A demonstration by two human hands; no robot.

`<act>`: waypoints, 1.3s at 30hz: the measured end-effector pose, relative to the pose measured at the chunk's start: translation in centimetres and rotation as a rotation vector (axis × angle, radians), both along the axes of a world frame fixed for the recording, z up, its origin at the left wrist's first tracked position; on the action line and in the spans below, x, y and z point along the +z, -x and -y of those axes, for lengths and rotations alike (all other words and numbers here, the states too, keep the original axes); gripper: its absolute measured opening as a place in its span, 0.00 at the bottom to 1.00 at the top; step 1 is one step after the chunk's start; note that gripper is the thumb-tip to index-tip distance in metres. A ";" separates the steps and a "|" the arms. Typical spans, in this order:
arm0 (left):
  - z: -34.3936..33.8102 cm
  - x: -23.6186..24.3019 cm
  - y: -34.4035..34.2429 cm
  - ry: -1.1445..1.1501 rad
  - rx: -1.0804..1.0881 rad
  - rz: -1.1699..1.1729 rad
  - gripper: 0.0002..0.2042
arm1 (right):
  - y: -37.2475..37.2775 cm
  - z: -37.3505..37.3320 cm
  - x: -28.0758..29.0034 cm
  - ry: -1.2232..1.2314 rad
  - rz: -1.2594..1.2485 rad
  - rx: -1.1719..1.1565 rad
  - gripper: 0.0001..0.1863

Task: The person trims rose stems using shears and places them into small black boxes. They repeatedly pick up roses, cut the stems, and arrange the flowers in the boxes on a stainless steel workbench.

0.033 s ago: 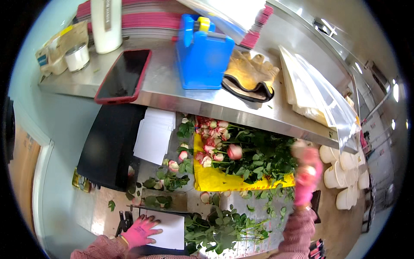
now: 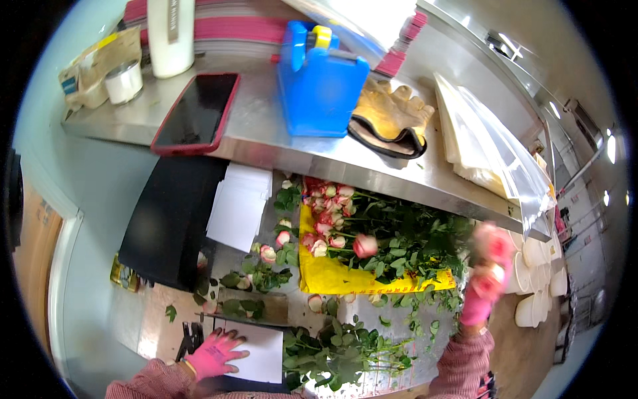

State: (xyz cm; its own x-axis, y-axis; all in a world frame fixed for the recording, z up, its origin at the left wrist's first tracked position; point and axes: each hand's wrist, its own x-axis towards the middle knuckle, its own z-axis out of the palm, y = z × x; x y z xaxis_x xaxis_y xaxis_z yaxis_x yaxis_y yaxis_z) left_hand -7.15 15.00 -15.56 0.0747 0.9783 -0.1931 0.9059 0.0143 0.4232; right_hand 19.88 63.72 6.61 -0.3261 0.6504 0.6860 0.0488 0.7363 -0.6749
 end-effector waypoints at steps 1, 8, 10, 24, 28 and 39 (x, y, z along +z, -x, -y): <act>-0.4 0.3 -0.1 0.008 -0.015 -0.028 0.30 | 1.7 1.9 2.2 -0.160 0.175 0.084 0.21; 0.4 -0.6 0.1 -0.062 0.062 -0.013 0.31 | 11.9 13.6 4.0 -0.700 1.252 0.122 0.22; 1.5 -0.8 0.2 -0.071 0.101 0.038 0.31 | 14.4 20.4 2.4 -0.589 1.517 0.456 0.17; 0.7 -2.1 2.2 0.145 -0.039 0.238 0.24 | 12.2 33.2 -22.1 0.007 1.508 1.258 0.24; 0.5 1.0 3.0 0.185 -0.050 0.342 0.19 | 12.8 32.1 -20.4 0.183 1.433 1.239 0.23; 2.1 -1.5 2.4 0.013 0.164 0.447 0.30 | 14.3 34.1 -21.1 -0.066 1.458 0.910 0.12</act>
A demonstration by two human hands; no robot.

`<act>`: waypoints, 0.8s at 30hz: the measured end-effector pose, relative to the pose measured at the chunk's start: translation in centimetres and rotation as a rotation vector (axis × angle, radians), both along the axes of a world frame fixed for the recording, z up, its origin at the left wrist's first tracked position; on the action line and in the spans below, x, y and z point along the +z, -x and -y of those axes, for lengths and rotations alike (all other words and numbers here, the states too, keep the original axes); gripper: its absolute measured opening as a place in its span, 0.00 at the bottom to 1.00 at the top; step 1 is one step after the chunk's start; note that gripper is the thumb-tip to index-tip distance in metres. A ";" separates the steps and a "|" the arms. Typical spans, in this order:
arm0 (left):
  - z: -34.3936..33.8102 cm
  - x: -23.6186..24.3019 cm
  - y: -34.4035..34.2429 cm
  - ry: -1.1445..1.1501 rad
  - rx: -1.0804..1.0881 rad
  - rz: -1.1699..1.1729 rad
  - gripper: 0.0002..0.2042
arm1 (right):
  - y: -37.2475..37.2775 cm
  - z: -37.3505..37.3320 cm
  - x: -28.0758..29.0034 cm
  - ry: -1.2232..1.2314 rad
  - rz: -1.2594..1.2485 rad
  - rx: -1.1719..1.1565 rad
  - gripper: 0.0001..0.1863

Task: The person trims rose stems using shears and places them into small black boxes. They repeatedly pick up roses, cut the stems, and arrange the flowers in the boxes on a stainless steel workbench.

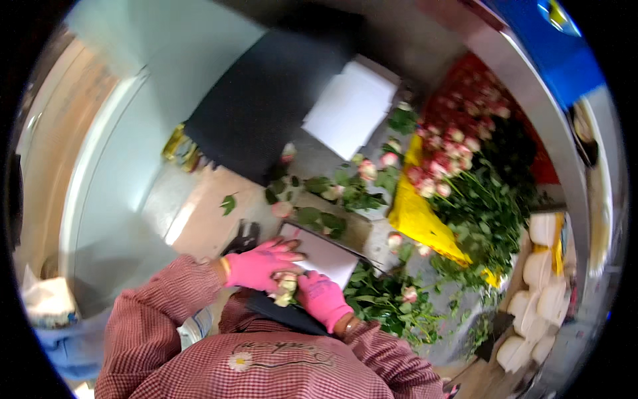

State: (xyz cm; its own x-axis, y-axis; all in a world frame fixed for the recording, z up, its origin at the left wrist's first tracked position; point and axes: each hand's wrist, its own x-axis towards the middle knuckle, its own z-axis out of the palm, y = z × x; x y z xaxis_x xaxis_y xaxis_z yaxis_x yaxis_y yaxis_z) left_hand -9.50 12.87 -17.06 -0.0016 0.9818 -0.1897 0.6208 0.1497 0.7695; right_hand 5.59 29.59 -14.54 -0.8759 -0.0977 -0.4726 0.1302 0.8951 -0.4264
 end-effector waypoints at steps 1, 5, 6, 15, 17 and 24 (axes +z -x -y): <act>-0.5 1.2 0.0 0.069 0.032 0.104 0.28 | -0.1 -0.4 -0.2 0.017 -0.019 0.037 0.12; -0.6 0.5 -1.3 -0.056 0.186 0.006 0.17 | -2.0 -5.1 1.4 0.262 -0.043 -0.012 0.18; 0.1 0.7 -1.8 -0.052 0.250 -0.011 0.15 | -3.0 -8.1 2.1 0.111 -0.200 -0.070 0.16; -0.7 0.2 -2.0 -0.113 0.148 -0.139 0.18 | -14.2 -24.7 2.8 -0.418 -0.242 -0.334 0.13; -0.6 0.6 -2.1 -0.087 0.171 -0.109 0.18 | -11.8 -25.5 9.4 -0.529 -0.550 -0.535 0.09; 0.6 0.6 -2.0 -0.098 0.164 -0.230 0.17 | -1.0 -16.3 24.9 -0.578 -0.621 -0.239 0.12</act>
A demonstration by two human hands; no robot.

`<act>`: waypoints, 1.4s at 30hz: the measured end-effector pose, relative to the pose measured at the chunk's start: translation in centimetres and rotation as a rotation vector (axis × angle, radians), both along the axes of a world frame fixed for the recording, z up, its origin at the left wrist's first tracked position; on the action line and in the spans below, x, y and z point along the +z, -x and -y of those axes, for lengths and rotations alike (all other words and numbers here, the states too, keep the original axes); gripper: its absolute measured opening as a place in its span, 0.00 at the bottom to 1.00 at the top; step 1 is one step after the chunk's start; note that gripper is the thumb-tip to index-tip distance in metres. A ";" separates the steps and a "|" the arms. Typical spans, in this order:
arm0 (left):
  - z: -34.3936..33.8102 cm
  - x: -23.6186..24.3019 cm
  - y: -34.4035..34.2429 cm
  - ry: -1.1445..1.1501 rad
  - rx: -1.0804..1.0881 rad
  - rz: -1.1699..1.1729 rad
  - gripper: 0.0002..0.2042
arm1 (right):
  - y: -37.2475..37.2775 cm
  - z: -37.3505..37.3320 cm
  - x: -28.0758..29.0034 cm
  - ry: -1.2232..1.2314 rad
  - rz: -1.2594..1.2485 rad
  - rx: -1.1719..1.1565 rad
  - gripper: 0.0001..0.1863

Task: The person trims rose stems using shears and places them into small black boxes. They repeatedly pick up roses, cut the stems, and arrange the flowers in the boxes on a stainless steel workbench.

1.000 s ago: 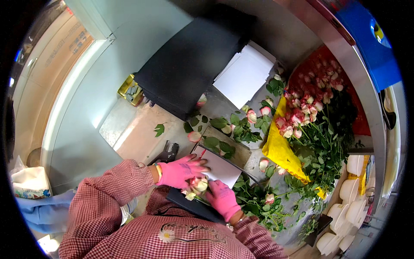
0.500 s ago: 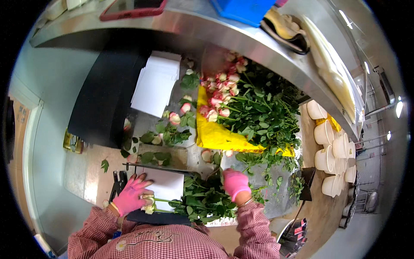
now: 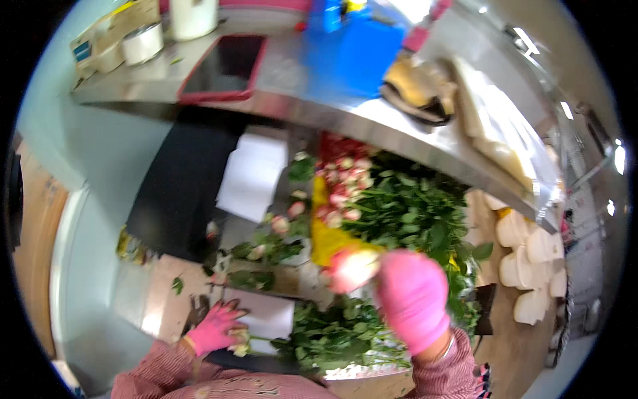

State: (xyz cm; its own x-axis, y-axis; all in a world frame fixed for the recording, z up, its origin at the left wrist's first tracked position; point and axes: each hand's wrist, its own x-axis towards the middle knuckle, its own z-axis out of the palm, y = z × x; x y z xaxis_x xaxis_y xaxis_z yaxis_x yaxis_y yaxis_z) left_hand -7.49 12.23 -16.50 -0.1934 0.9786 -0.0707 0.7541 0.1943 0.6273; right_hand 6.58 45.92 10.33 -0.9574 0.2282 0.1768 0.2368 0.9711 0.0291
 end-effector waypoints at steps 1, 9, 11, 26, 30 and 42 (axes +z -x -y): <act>0.3 -0.2 -0.1 -0.002 0.022 0.025 0.19 | 1.5 2.9 -2.4 0.109 0.143 0.152 0.11; -0.1 -0.3 -1.1 0.010 0.332 0.050 0.47 | 1.2 14.3 -25.7 0.680 0.337 0.236 0.14; 0.1 -0.4 -1.1 -0.015 0.369 0.043 0.47 | 1.6 14.9 -25.9 0.628 0.410 0.238 0.12; 0.0 1.3 -1.0 0.189 0.188 0.107 0.27 | 13.1 -21.0 -18.1 0.322 -0.432 -0.555 0.16; -3.0 -0.7 -0.4 0.032 -0.006 0.037 0.27 | 4.2 -39.5 -28.5 -0.232 -0.181 -0.286 0.24; -0.7 0.9 -0.6 0.029 0.152 -0.020 0.27 | 2.2 2.7 -3.5 0.123 0.540 0.240 0.10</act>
